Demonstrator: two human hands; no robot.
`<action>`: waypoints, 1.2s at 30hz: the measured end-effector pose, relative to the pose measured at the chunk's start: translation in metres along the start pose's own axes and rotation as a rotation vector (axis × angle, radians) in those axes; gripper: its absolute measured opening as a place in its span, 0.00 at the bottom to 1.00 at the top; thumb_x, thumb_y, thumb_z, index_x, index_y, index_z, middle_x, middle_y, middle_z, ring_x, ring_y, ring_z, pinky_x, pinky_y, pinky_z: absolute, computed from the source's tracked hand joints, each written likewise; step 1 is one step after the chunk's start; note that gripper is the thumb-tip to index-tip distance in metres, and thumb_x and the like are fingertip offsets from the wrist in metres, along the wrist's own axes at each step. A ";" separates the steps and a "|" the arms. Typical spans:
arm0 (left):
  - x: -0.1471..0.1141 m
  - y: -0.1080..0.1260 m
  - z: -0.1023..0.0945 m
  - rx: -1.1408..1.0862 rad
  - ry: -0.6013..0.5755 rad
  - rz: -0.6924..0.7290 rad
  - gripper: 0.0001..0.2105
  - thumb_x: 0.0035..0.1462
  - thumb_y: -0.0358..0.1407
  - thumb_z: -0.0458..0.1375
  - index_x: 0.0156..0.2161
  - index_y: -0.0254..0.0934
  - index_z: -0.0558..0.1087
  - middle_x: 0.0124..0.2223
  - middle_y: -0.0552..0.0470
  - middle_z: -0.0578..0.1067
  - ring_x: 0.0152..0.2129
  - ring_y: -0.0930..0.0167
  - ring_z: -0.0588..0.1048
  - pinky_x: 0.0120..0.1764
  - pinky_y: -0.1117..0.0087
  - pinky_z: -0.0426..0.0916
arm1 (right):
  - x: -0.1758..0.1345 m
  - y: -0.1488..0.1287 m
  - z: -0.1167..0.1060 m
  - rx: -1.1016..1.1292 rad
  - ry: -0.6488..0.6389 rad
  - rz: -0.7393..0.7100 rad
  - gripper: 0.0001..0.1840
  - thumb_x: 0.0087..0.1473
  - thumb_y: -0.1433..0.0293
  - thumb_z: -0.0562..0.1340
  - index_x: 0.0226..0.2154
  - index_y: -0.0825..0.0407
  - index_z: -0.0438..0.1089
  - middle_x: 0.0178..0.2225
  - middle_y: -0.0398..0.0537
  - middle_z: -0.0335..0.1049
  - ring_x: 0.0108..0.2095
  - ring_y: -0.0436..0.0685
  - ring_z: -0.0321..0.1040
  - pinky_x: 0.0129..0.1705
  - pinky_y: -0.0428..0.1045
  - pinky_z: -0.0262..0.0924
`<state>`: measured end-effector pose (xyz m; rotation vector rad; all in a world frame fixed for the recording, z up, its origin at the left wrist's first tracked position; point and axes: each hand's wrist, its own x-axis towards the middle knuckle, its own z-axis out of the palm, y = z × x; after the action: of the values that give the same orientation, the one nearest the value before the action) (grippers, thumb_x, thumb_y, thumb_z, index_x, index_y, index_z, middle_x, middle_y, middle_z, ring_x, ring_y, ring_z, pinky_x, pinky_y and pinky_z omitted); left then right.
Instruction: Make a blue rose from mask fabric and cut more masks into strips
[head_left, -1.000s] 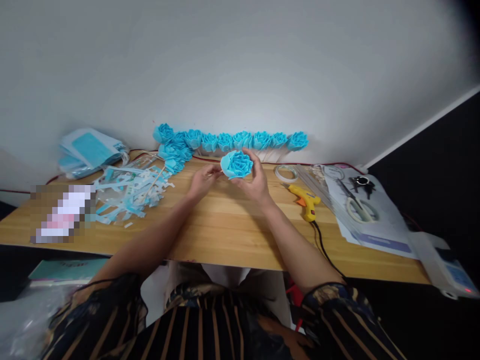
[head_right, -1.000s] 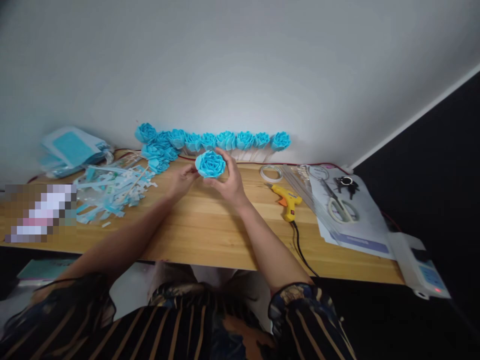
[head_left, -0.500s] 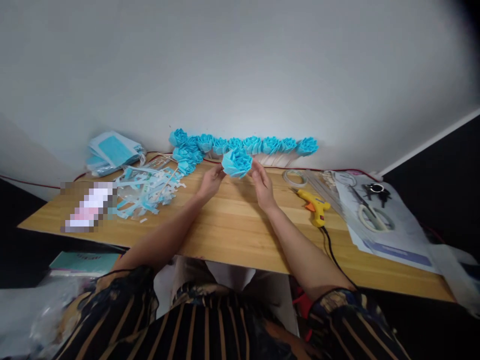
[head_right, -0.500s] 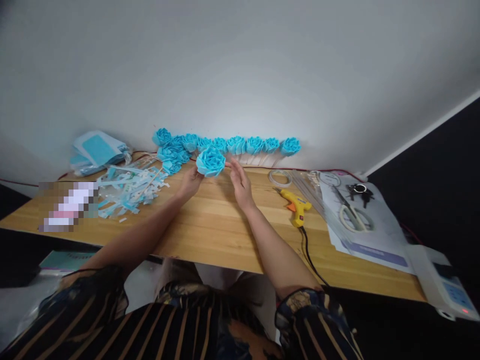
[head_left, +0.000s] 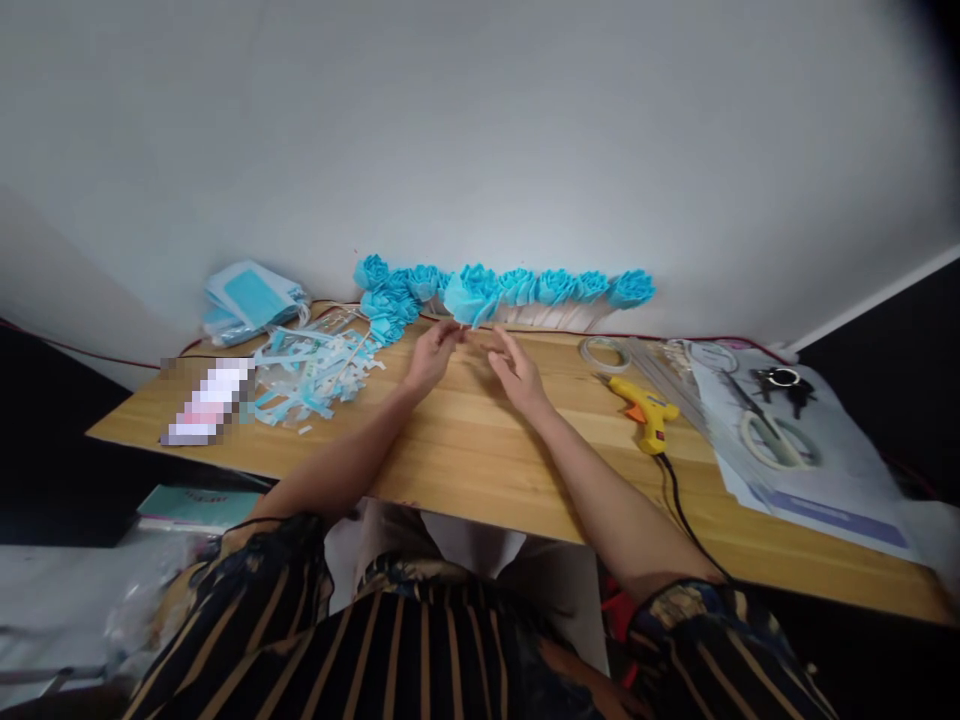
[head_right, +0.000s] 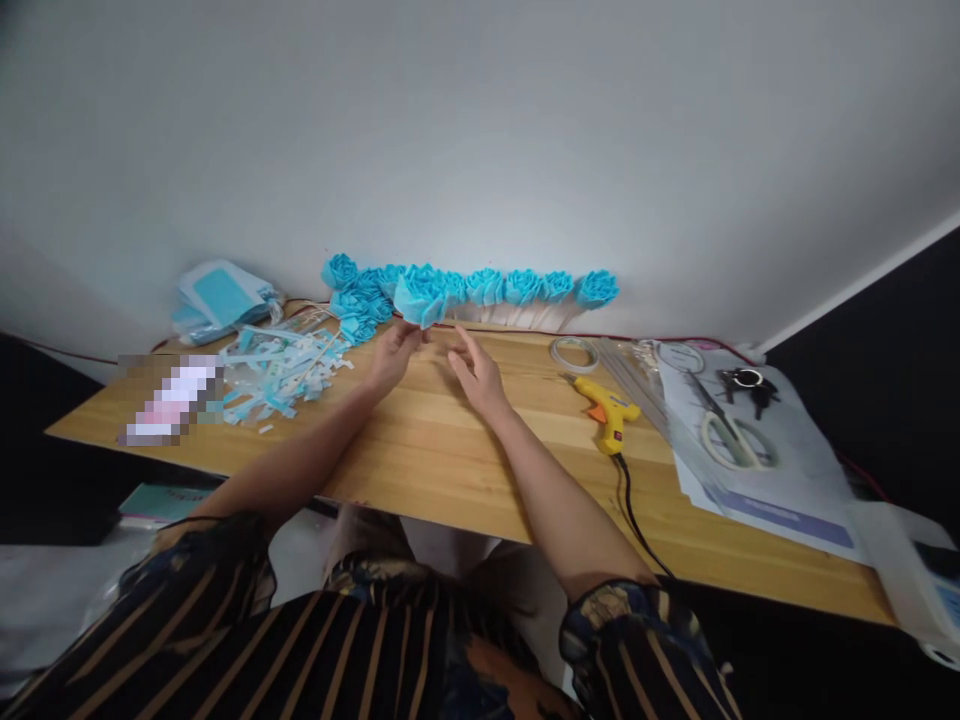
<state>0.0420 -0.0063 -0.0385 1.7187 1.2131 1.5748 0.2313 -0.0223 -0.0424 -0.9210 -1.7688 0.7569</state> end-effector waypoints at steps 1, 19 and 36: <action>0.000 0.003 -0.001 -0.019 0.019 0.015 0.12 0.64 0.42 0.55 0.43 0.36 0.74 0.35 0.48 0.80 0.29 0.70 0.76 0.35 0.70 0.71 | 0.000 0.003 0.001 -0.022 -0.032 0.036 0.32 0.62 0.55 0.57 0.65 0.49 0.61 0.50 0.54 0.77 0.49 0.61 0.75 0.51 0.57 0.70; 0.080 -0.009 -0.194 0.268 0.264 -0.025 0.07 0.60 0.38 0.58 0.38 0.36 0.69 0.30 0.52 0.75 0.25 0.73 0.72 0.30 0.73 0.70 | 0.002 0.015 0.003 -0.125 -0.168 0.124 0.25 0.60 0.59 0.58 0.56 0.52 0.72 0.43 0.52 0.81 0.42 0.59 0.76 0.48 0.55 0.67; 0.081 -0.052 -0.198 0.538 0.179 -0.044 0.04 0.52 0.30 0.55 0.33 0.38 0.71 0.30 0.51 0.74 0.32 0.66 0.72 0.43 0.68 0.66 | 0.003 0.016 0.001 -0.121 -0.183 0.128 0.19 0.62 0.60 0.58 0.49 0.49 0.77 0.44 0.51 0.81 0.46 0.61 0.77 0.51 0.58 0.67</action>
<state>-0.1674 0.0493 -0.0015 1.8696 1.8854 1.4874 0.2335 -0.0118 -0.0549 -1.0830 -1.9464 0.8459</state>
